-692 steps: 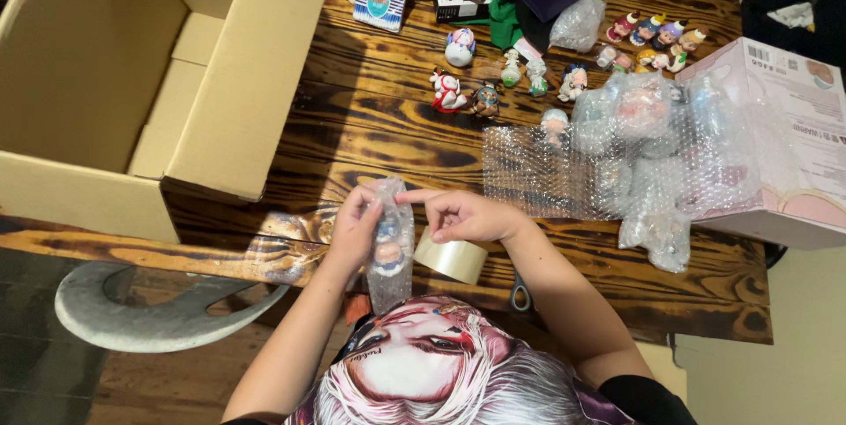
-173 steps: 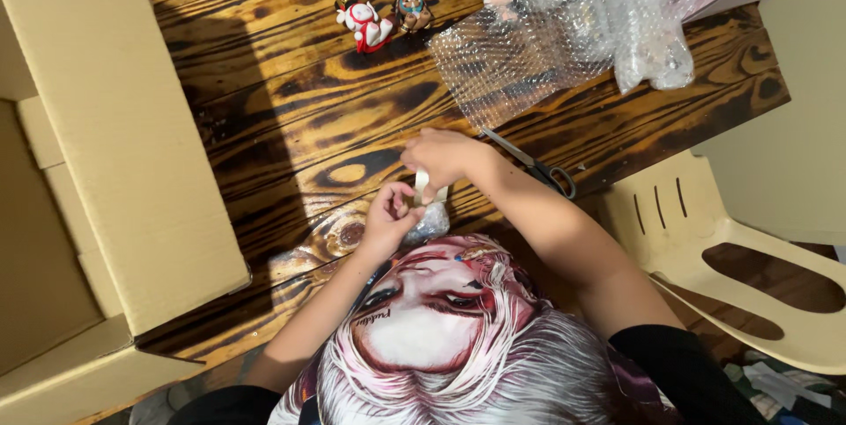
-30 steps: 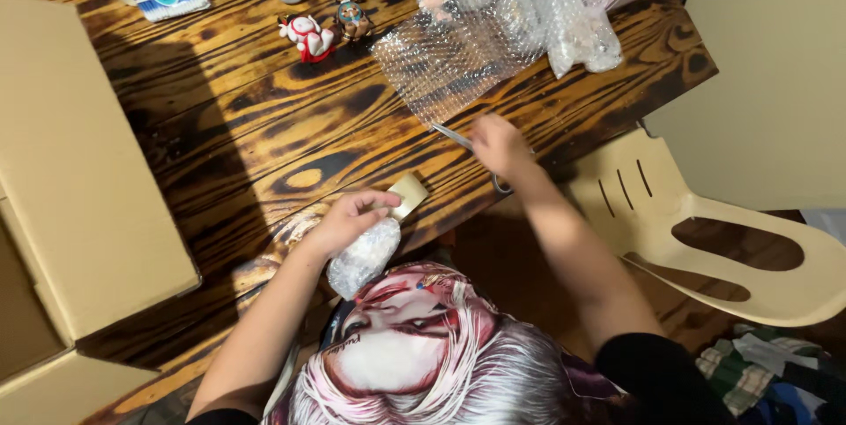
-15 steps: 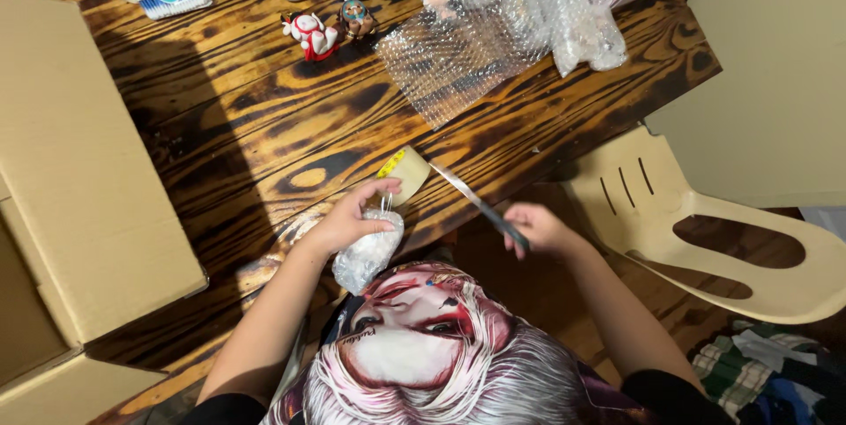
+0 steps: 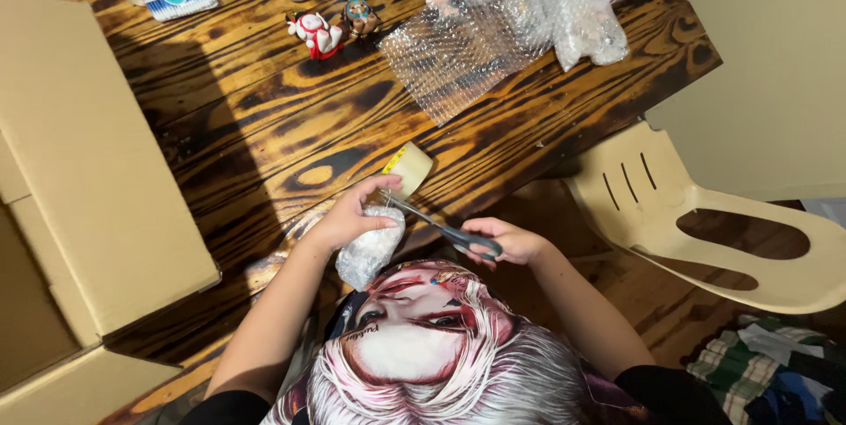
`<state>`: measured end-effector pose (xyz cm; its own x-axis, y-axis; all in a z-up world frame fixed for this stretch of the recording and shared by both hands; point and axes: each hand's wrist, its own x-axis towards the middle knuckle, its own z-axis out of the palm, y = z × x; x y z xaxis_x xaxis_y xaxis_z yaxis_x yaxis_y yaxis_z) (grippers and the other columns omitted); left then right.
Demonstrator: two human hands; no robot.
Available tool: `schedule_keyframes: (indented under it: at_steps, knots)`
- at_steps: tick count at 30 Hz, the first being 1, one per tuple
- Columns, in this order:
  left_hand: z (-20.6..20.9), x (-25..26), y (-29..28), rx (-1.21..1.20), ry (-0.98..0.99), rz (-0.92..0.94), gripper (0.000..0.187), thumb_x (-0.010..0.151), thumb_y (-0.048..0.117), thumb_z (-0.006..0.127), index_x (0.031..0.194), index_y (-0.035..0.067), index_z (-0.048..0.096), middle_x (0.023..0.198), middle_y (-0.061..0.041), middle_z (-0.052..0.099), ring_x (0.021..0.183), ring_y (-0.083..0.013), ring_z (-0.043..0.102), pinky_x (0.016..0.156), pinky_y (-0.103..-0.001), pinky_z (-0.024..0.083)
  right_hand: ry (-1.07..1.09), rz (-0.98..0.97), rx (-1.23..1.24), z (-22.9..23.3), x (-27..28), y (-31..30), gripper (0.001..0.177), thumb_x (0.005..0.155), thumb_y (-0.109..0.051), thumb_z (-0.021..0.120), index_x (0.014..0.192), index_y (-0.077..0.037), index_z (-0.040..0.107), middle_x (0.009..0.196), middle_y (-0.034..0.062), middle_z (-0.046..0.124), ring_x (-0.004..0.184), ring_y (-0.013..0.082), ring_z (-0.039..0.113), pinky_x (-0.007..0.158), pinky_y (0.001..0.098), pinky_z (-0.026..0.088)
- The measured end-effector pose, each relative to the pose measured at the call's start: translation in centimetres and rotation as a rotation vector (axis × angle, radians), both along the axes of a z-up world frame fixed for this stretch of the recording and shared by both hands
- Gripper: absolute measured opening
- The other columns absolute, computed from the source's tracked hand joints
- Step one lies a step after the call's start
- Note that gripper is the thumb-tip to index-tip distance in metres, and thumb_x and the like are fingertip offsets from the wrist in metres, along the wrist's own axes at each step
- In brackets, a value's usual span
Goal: The person wraps small figurines in bubble wrap using scissors to cut the material and tape to seal the packages. They handle the figurines one by one, wrapping them individually and placing the finished bundles on the table.
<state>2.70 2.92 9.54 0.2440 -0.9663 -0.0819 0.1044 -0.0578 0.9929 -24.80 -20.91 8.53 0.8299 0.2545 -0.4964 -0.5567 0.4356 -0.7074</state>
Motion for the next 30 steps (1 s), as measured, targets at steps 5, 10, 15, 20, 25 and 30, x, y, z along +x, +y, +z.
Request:
schedule_keyframes:
  at_steps: [5,10,15,20,25,30]
  knots:
    - [0.7,0.2,0.5,-0.005,0.024,0.017,0.087,0.069,0.005,0.088,0.147,0.008,0.049,0.142,-0.006,0.058,0.131,-0.0172,0.052,0.109,-0.033,0.041,0.081,0.059,-0.257,-0.6,-0.7,-2.7,0.023,0.088,-0.013,0.075,0.105,-0.002,0.063,0.079,0.0053,0.071,0.059,0.0123,0.066,0.053,0.0254,0.055]
    - [-0.5,-0.2,0.6,0.008,0.087,0.047,0.066,0.086,0.002,0.074,0.148,0.009,0.051,0.144,-0.005,0.059,0.133,-0.0159,0.053,0.11,-0.031,0.043,-0.026,-0.203,-0.933,-1.0,-2.0,-6.5,0.025,0.081,-0.014,0.078,0.102,-0.003,0.072,0.086,0.0085,0.075,0.073,0.0211,0.071,0.067,0.0334,0.057]
    - [-2.1,-0.3,0.3,0.029,0.136,0.082,0.06,0.086,-0.01,0.056,0.144,0.008,0.054,0.14,-0.006,0.061,0.129,-0.0158,0.056,0.105,-0.028,0.047,-0.198,-0.256,-1.869,-0.9,0.9,-3.5,0.026,0.076,-0.017,0.078,0.099,-0.006,0.074,0.093,0.0129,0.07,0.092,0.0355,0.066,0.078,0.0432,0.053]
    - [-2.1,-0.4,-0.1,0.05,0.148,0.11,0.064,0.082,-0.014,0.053,0.143,0.007,0.054,0.139,-0.006,0.061,0.128,-0.017,0.057,0.104,-0.029,0.048,-0.183,-0.444,-1.711,0.9,5.2,3.3,0.01,0.09,-0.016,0.071,0.09,-0.01,0.078,0.095,0.0099,0.075,0.092,0.0302,0.07,0.085,0.0412,0.056]
    - [-2.5,-0.4,-1.1,0.001,0.138,0.133,0.067,0.08,-0.015,0.046,0.143,0.005,0.054,0.138,-0.01,0.06,0.129,-0.0207,0.056,0.108,-0.031,0.044,-0.518,-0.314,-1.241,6.4,9.0,10.5,0.031,0.093,-0.024,0.067,0.117,-0.005,0.073,0.122,0.0155,0.073,0.101,0.0304,0.075,0.086,0.0369,0.06]
    - [-3.4,-1.4,-2.1,-0.084,-0.17,0.269,0.07,0.071,-0.016,0.038,0.136,0.001,0.059,0.132,-0.015,0.065,0.13,-0.027,0.059,0.115,-0.034,0.042,-0.74,-0.075,-1.404,9.1,11.1,11.3,0.055,0.088,-0.03,0.076,0.128,0.005,0.063,0.123,0.0276,0.067,0.107,0.0424,0.068,0.091,0.044,0.056]
